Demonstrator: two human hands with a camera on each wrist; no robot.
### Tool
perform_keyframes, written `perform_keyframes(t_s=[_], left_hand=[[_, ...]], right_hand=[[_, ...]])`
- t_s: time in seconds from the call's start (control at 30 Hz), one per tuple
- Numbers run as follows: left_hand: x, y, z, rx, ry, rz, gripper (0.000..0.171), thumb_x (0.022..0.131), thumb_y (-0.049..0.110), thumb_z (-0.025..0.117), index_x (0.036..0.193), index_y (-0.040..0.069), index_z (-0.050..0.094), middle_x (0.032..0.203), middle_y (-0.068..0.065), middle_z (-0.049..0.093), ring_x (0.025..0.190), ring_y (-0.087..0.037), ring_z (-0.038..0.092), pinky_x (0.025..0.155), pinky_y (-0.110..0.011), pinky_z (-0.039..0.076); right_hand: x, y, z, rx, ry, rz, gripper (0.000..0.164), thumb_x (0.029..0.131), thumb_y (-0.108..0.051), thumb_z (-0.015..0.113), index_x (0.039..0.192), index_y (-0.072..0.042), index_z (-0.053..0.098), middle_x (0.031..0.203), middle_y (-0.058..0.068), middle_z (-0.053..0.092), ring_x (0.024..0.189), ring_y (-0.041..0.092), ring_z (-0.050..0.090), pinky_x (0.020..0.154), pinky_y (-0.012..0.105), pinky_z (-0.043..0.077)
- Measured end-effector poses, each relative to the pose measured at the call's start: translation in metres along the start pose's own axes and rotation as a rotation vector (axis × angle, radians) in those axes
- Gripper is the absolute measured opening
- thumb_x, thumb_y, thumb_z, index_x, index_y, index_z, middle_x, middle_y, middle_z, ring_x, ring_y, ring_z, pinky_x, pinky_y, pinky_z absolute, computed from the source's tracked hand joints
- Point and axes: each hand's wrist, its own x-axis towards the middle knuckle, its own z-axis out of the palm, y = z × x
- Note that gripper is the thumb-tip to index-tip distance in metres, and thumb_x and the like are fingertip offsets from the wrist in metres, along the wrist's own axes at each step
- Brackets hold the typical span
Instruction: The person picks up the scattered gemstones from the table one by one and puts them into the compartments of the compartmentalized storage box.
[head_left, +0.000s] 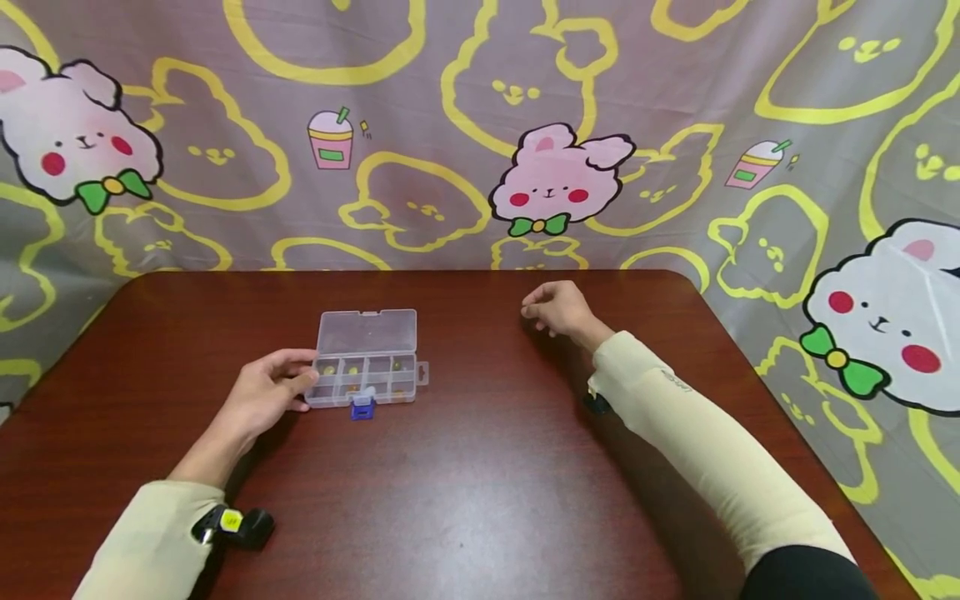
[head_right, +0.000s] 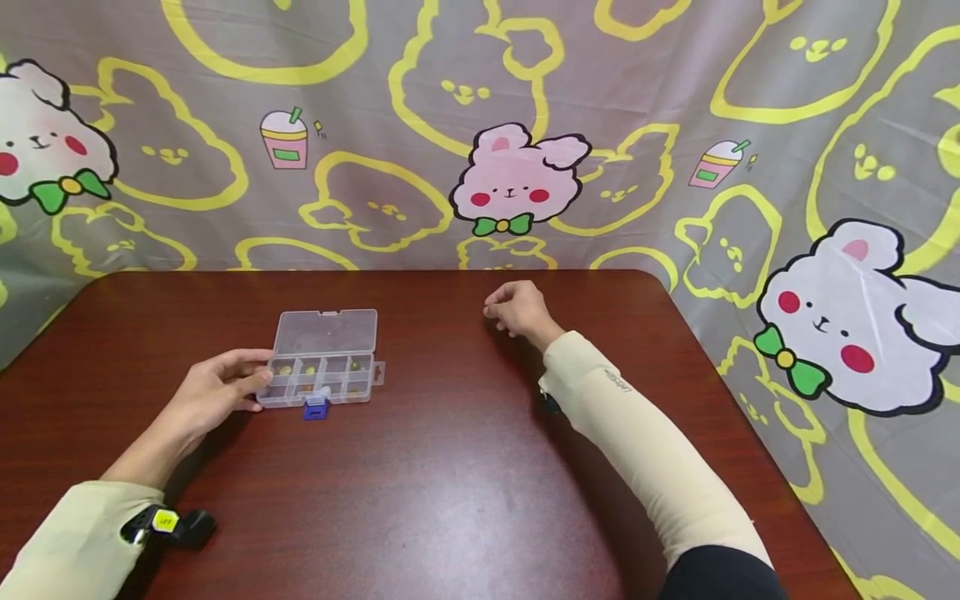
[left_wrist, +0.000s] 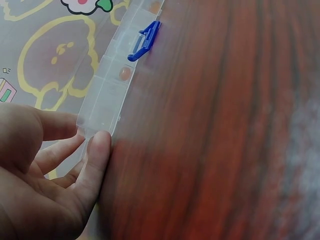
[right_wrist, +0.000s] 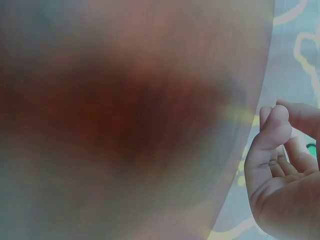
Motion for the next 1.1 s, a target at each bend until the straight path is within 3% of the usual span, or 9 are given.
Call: perform_keyframes(t_s=[0.3, 0.67, 1.1], left_hand=[[-0.001, -0.001, 0.000, -0.012, -0.001, 0.012, 0.040, 0.101, 0.007, 0.059, 0.138, -0.007, 0.052, 0.113, -0.024, 0.059, 0.079, -0.012, 0.062, 0.064, -0.030, 0.060], [-0.002, 0.000, 0.000, -0.015, 0.007, 0.022, 0.040, 0.101, 0.006, 0.060, 0.137, -0.007, 0.052, 0.112, -0.025, 0.059, 0.078, -0.011, 0.063, 0.064, -0.030, 0.060], [-0.002, 0.000, 0.001, -0.021, 0.015, 0.031, 0.039, 0.100, 0.005, 0.059, 0.136, -0.009, 0.053, 0.112, -0.026, 0.060, 0.077, -0.009, 0.062, 0.062, -0.029, 0.060]], right_hand=[[-0.031, 0.001, 0.010, 0.057, -0.058, -0.032, 0.009, 0.093, -0.009, 0.073, 0.100, -0.003, 0.072, 0.087, 0.016, 0.070, 0.062, 0.022, 0.060, 0.046, 0.027, 0.047], [-0.072, -0.004, 0.029, 0.260, -0.186, -0.057, 0.012, 0.090, -0.006, 0.075, 0.099, -0.001, 0.071, 0.078, 0.015, 0.068, 0.056, 0.017, 0.054, 0.043, 0.024, 0.042], [-0.112, -0.016, 0.069, 0.396, -0.331, -0.047, 0.014, 0.088, -0.003, 0.075, 0.101, 0.001, 0.070, 0.076, 0.011, 0.068, 0.052, 0.013, 0.052, 0.040, 0.021, 0.040]])
